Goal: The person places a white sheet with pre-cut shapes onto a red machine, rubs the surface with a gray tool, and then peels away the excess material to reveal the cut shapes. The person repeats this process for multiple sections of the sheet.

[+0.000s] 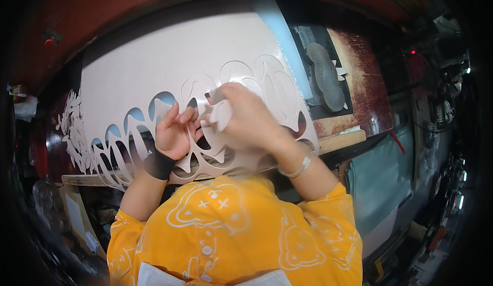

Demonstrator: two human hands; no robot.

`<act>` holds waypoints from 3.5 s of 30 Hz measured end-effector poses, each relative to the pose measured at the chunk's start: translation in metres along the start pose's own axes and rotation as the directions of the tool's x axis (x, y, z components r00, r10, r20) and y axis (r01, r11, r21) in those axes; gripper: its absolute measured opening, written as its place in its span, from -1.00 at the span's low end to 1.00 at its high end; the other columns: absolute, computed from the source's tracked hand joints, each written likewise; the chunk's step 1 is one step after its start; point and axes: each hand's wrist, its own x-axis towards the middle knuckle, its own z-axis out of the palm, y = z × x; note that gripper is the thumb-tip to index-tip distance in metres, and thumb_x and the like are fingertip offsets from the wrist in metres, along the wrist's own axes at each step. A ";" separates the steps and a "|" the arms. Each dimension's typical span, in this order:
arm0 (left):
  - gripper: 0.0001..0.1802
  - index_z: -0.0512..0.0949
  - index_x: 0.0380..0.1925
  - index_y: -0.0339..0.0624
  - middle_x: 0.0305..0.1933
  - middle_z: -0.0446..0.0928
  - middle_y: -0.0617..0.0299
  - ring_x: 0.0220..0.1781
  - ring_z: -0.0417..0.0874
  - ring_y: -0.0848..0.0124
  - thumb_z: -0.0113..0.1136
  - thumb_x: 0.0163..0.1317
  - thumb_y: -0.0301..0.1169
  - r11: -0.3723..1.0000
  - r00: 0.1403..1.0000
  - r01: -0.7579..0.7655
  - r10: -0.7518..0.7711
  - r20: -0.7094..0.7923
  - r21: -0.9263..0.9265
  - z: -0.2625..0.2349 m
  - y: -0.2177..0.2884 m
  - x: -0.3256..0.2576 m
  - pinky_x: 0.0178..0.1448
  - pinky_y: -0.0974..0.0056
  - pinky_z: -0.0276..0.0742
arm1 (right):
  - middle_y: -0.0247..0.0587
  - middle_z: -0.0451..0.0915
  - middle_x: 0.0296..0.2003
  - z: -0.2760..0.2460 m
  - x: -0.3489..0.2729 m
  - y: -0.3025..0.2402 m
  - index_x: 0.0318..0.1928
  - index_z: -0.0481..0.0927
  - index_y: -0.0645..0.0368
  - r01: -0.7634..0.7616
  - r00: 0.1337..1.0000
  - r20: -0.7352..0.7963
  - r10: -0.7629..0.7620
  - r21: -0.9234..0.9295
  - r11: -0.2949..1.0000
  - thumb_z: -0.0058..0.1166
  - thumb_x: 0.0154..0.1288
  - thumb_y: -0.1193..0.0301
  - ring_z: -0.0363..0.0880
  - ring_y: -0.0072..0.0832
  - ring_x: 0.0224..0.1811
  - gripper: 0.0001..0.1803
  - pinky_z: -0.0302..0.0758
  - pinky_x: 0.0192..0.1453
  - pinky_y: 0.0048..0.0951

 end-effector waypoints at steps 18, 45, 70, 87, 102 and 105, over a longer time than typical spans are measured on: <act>-0.45 0.09 0.35 -0.06 0.31 0.29 0.07 0.39 0.27 0.13 -0.33 0.47 -0.06 0.998 0.995 0.049 -0.046 -0.083 0.034 0.021 0.007 -0.008 0.41 0.00 0.22 | 0.11 0.63 -0.36 -0.010 0.101 -0.021 -0.09 0.59 0.26 -0.018 0.847 0.509 0.155 -0.264 0.964 0.33 -0.06 0.27 0.63 -0.25 -0.29 -0.50 0.52 -0.11 -0.38; -0.63 0.47 -0.20 -0.08 -0.08 0.52 0.29 0.08 0.47 0.46 -0.18 0.45 -0.06 0.970 0.963 0.084 -0.019 -0.270 0.230 0.081 -0.034 0.037 0.24 0.26 0.32 | 0.15 0.61 -0.33 -0.036 -0.004 0.018 -0.19 0.54 0.34 -0.258 0.952 0.211 0.224 0.151 0.954 0.26 0.01 0.29 0.65 -0.18 -0.22 -0.59 0.52 -0.13 -0.40; -0.48 0.25 0.22 -0.20 0.15 0.46 0.04 0.18 0.51 0.15 -0.25 0.46 -0.06 0.987 0.980 0.101 -0.076 -0.186 0.125 0.077 -0.026 0.058 0.24 0.07 0.47 | -0.26 0.62 -0.40 -0.079 0.002 0.021 -0.24 0.54 0.28 0.284 0.908 -0.390 -0.153 0.306 0.909 0.18 0.15 0.31 0.60 -0.50 -0.39 -0.72 0.53 -0.28 -0.53; -0.52 0.20 0.21 -0.30 0.30 0.27 0.04 0.35 0.28 0.26 -0.21 0.46 -0.18 0.972 0.956 0.011 0.058 -0.289 0.233 0.089 -0.030 0.029 0.43 0.16 0.15 | -0.17 0.65 -0.36 -0.123 0.068 0.057 -0.15 0.58 0.30 -0.050 0.962 -0.202 0.185 0.533 0.844 0.13 0.11 0.20 0.63 -0.46 -0.34 -0.59 0.57 -0.26 -0.48; -0.52 0.35 0.14 -0.37 0.17 0.41 0.03 0.22 0.42 0.30 -0.03 0.39 -0.21 0.868 0.896 0.337 -0.176 -0.408 0.365 0.097 -0.064 0.060 0.34 0.26 0.27 | -0.21 0.58 -0.33 -0.146 -0.031 0.065 -0.12 0.51 0.24 -0.037 0.990 -0.050 0.132 0.809 0.587 0.13 0.09 0.19 0.55 -0.57 -0.37 -0.57 0.49 -0.28 -0.62; -0.57 0.42 0.05 -0.32 0.07 0.47 0.08 0.17 0.46 0.32 -0.06 0.40 -0.17 0.931 0.906 0.313 -0.234 -0.353 0.185 0.091 -0.072 0.072 0.32 0.28 0.30 | -0.26 0.58 -0.32 -0.141 -0.039 0.053 -0.13 0.54 0.24 -0.152 0.987 0.045 0.153 0.564 0.812 0.19 0.06 0.26 0.51 -0.60 -0.25 -0.60 0.44 -0.13 -0.55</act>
